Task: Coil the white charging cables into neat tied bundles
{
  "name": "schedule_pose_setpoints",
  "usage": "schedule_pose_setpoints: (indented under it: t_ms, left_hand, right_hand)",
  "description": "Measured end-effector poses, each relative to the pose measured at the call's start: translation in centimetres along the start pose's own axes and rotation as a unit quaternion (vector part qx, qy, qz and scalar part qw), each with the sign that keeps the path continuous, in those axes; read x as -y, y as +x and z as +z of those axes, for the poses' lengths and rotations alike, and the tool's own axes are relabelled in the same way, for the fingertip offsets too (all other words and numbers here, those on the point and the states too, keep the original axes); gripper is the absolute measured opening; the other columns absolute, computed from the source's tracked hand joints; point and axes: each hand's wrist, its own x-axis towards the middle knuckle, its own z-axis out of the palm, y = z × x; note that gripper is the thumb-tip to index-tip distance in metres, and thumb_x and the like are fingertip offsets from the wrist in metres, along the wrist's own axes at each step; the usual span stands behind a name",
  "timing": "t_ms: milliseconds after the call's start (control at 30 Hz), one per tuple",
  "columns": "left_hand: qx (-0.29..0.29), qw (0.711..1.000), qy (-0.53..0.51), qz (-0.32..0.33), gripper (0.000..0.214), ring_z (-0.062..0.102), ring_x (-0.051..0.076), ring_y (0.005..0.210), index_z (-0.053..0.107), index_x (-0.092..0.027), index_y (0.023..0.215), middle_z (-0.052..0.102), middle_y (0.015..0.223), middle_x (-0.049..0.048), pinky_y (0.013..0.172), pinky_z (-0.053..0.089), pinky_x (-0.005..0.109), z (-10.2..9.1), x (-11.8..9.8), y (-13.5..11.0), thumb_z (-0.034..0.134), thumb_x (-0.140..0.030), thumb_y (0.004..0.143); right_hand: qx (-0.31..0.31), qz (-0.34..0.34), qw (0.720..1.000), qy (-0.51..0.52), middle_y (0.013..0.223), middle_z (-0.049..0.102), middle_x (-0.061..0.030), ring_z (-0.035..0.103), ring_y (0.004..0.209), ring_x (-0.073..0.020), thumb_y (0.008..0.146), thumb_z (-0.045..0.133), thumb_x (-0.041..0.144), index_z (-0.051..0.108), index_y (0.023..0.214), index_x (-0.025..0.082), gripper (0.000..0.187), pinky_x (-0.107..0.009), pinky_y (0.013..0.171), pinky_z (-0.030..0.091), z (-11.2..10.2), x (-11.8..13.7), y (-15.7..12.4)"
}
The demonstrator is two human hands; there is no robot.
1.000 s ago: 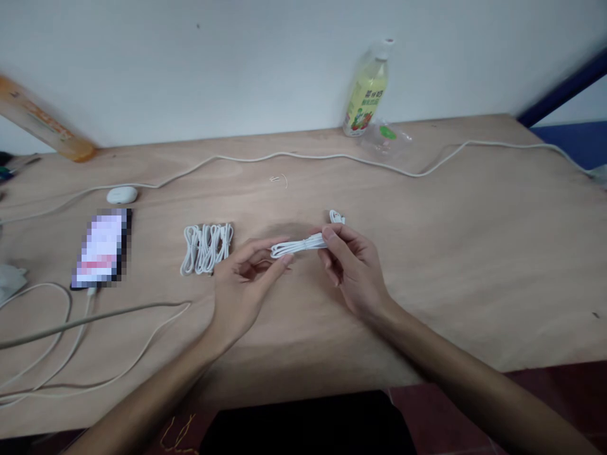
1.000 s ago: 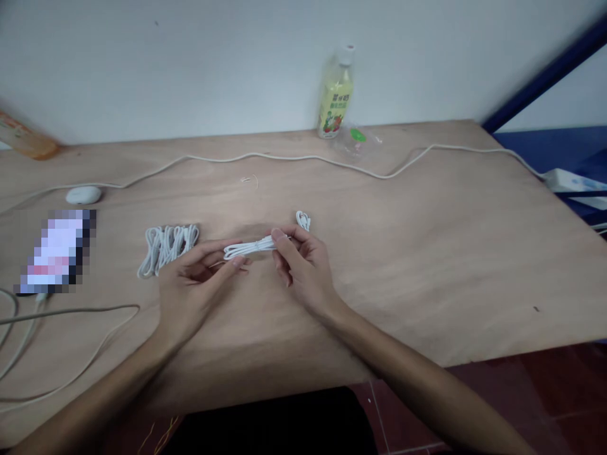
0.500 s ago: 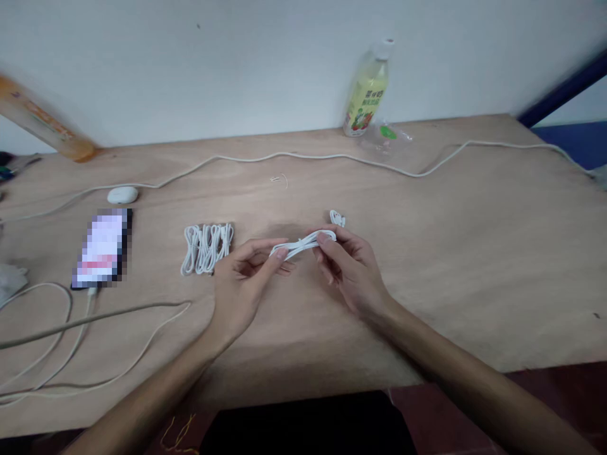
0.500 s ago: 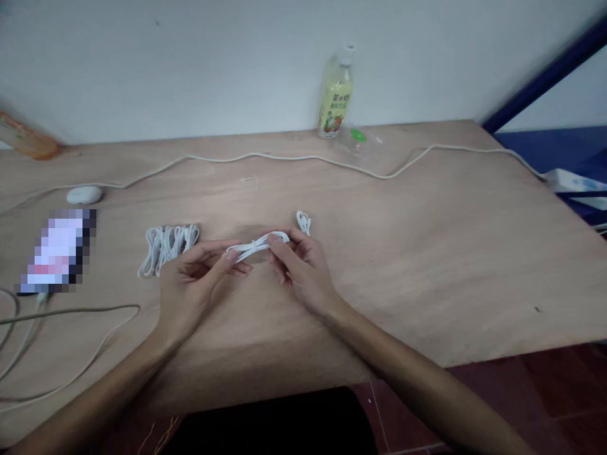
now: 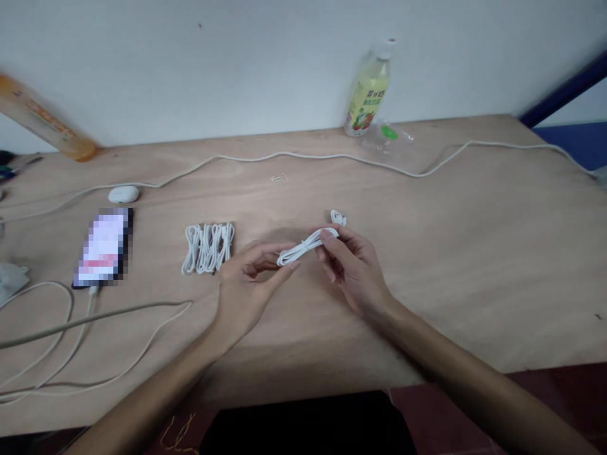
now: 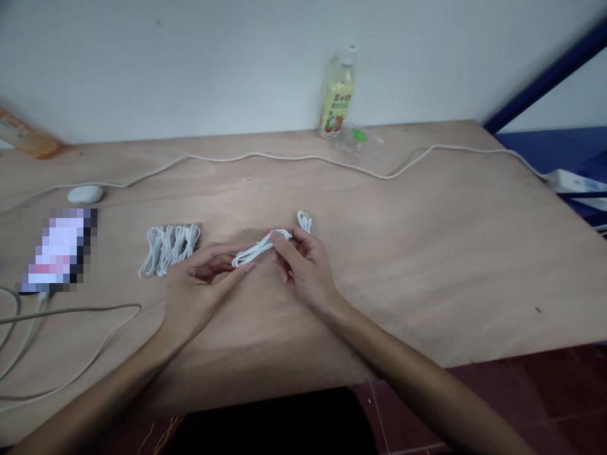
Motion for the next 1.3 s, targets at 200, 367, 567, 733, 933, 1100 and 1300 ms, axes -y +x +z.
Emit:
schedule_pose_setpoints:
  t_ms: [200,367,567,733,933,1100,1300]
  left_hand:
    - [0.024,0.999,-0.007,-0.034,0.022,0.085,0.019,0.086,0.087,-0.019,0.109,0.090,0.099,0.0049,0.084,0.069,0.029,0.07,-0.16,-0.06,0.086,-0.032,0.092]
    - [0.070,0.992,-0.072,-0.072,0.021,0.085,0.020,0.081,0.085,-0.017,0.111,0.090,0.097,0.0063,0.080,0.070,0.031,-0.13,-0.39,0.30,0.083,-0.031,0.095]
    - [0.118,0.962,-0.188,-0.157,0.018,0.081,0.016,0.072,0.085,-0.018,0.102,0.086,0.085,0.0040,0.074,0.067,0.025,-0.56,0.13,0.71,0.083,-0.036,0.097]
    - [0.136,0.959,-0.186,-0.166,0.019,0.080,0.017,0.074,0.086,-0.019,0.099,0.086,0.083,0.0042,0.076,0.067,0.027,-0.47,0.27,0.65,0.081,-0.037,0.097]
    - [0.143,0.980,-0.079,-0.110,0.023,0.080,0.018,0.085,0.085,-0.019,0.105,0.088,0.099,0.0044,0.089,0.066,0.032,-0.02,-0.31,0.29,0.089,-0.033,0.087]
    - [0.165,0.978,-0.062,-0.109,0.030,0.083,0.023,0.101,0.082,-0.017,0.115,0.089,0.111,0.0083,0.099,0.066,0.038,0.18,0.12,0.00,0.087,-0.028,0.088]
    - [0.219,0.961,-0.102,-0.134,0.030,0.084,0.022,0.087,0.082,-0.017,0.115,0.088,0.113,0.0112,0.084,0.071,0.038,0.04,-0.29,0.31,0.085,-0.039,0.094]
  right_hand:
    - [0.016,-0.003,1.000,0.008,0.066,0.056,0.0064,0.038,0.045,-0.0047,0.086,0.087,0.062,0.071,0.082,0.021,0.044,-0.022,0.039,0.027,0.01,0.01,0.21]
    - [0.020,-0.006,1.000,0.007,0.068,0.056,0.0065,0.036,0.046,-0.0048,0.086,0.088,0.061,0.072,0.084,0.022,0.043,-0.022,0.040,0.027,-0.23,-0.22,0.30]
    - [0.026,0.011,1.000,-0.013,0.071,0.060,0.0048,0.040,0.047,-0.0059,0.086,0.088,0.061,0.081,0.097,0.021,0.042,-0.024,0.041,0.026,-0.34,-0.03,0.40]
    - [0.029,0.008,1.000,-0.004,0.064,0.057,0.0067,0.041,0.046,-0.0061,0.083,0.092,0.061,0.079,0.094,0.020,0.044,-0.023,0.041,0.025,-0.32,-0.06,0.59]
    - [0.022,-0.006,1.000,-0.007,0.059,0.055,0.0091,0.036,0.043,-0.0051,0.078,0.095,0.062,0.065,0.080,0.022,0.050,-0.022,0.040,0.025,-0.23,-0.29,0.74]
    - [0.041,0.004,0.999,-0.011,0.059,0.051,0.0099,0.034,0.044,-0.0051,0.080,0.094,0.062,0.063,0.080,0.023,0.050,-0.022,0.041,0.026,-0.15,-0.19,0.66]
    - [0.060,0.036,0.997,-0.043,0.054,0.050,0.0091,0.036,0.046,-0.0070,0.084,0.088,0.065,0.062,0.078,0.023,0.049,-0.024,0.044,0.027,-0.16,0.21,0.46]
